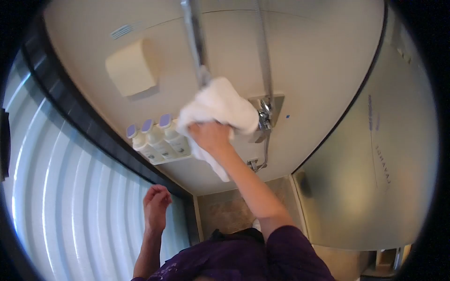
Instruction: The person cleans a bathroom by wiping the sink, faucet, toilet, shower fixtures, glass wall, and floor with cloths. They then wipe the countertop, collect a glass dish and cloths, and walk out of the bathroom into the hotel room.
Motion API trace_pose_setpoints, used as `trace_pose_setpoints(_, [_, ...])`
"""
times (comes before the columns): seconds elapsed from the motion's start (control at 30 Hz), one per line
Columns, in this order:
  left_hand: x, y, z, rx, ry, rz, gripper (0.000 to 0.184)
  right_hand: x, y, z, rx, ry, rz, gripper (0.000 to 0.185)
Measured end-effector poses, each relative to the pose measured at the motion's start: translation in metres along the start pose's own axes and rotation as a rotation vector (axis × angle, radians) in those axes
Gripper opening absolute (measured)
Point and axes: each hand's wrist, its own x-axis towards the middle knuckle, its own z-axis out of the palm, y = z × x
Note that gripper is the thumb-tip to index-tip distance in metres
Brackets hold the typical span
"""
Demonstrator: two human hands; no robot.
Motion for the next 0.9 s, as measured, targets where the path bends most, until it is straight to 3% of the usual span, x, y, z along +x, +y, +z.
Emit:
trace_pose_setpoints(0.07, [0.005, 0.025, 0.037, 0.027, -0.094, 0.077, 0.007, 0.02, -0.002, 0.009, -0.031, 0.13, -0.043, 0.034])
trace_pose_setpoints(0.13, [0.007, 0.05, 0.07, 0.033, -0.188, 0.193, 0.007, 0.031, 0.018, 0.023, -0.069, 0.578, -0.46, 0.031])
trace_pose_setpoints(0.2, [0.01, 0.079, 0.102, 0.214, -0.262, 0.379, 0.007, 0.035, 0.05, 0.049, -0.18, 0.42, -0.57, 0.034])
trace_pose_setpoints(0.23, [0.009, 0.103, 0.12, 0.258, -0.308, 0.523, 0.007, 0.032, 0.051, 0.026, 0.001, 0.348, -0.669, 0.035])
trace_pose_setpoints(0.27, [0.008, 0.128, 0.141, 0.298, -0.298, 0.666, 0.008, 0.031, 0.097, 0.064, -0.309, 0.452, -0.823, 0.035])
trace_pose_setpoints(0.3, [0.008, 0.153, 0.162, 0.29, -0.303, 0.779, 0.009, 0.029, 0.083, 0.024, 0.001, 0.098, -0.644, 0.036])
trace_pose_setpoints(0.33, [0.009, 0.178, 0.182, 0.276, -0.309, 0.905, 0.01, 0.025, 0.095, 0.032, 0.614, -0.05, -0.366, 0.039])
trace_pose_setpoints(0.37, [0.015, 0.203, 0.201, 0.246, -0.394, 1.026, 0.014, 0.033, 0.079, -0.01, 0.292, 0.028, -0.586, 0.035])
trace_pose_setpoints(0.4, [0.016, 0.229, 0.223, 0.316, -0.423, 1.169, 0.018, 0.039, 0.086, -0.023, 0.293, 0.116, -0.498, 0.031])
trace_pose_setpoints(0.47, [0.018, 0.271, 0.272, 0.291, -0.446, 1.374, 0.029, 0.027, 0.099, -0.044, 0.231, -0.038, -0.31, 0.027])
trace_pose_setpoints(0.5, [0.022, 0.293, 0.296, 0.272, -0.46, 1.466, 0.035, 0.025, 0.09, -0.071, 0.231, -0.023, -0.341, 0.027])
trace_pose_setpoints(0.57, [0.041, 0.34, 0.345, 0.258, -0.488, 1.644, 0.039, 0.003, 0.07, -0.128, 0.513, 0.228, -0.624, 0.032])
trace_pose_setpoints(0.63, [0.052, 0.38, 0.386, 0.373, -0.35, 1.773, 0.049, -0.016, 0.072, -0.165, 0.589, 0.25, -0.553, 0.032])
trace_pose_setpoints(0.67, [0.059, 0.392, 0.406, 0.334, -0.313, 1.769, 0.052, -0.023, 0.079, -0.177, 0.664, 0.271, -0.47, 0.033])
trace_pose_setpoints(0.77, [0.056, 0.422, 0.454, 0.288, -0.147, 1.79, 0.053, -0.032, 0.114, -0.198, 0.734, 0.418, -0.522, 0.041])
trace_pose_setpoints(0.83, [0.078, 0.465, 0.474, 0.447, -0.271, 1.59, 0.05, -0.052, 0.114, -0.233, 0.789, 0.46, -0.464, 0.042])
trace_pose_setpoints(0.87, [0.085, 0.474, 0.481, 0.49, -0.218, 1.56, 0.051, -0.063, 0.113, -0.251, 0.798, 0.541, -0.413, 0.042])
trace_pose_setpoints(0.9, [0.126, 0.512, 0.491, 0.571, -0.303, 1.435, 0.036, -0.072, 0.116, -0.265, 0.801, 0.622, -0.353, 0.042])
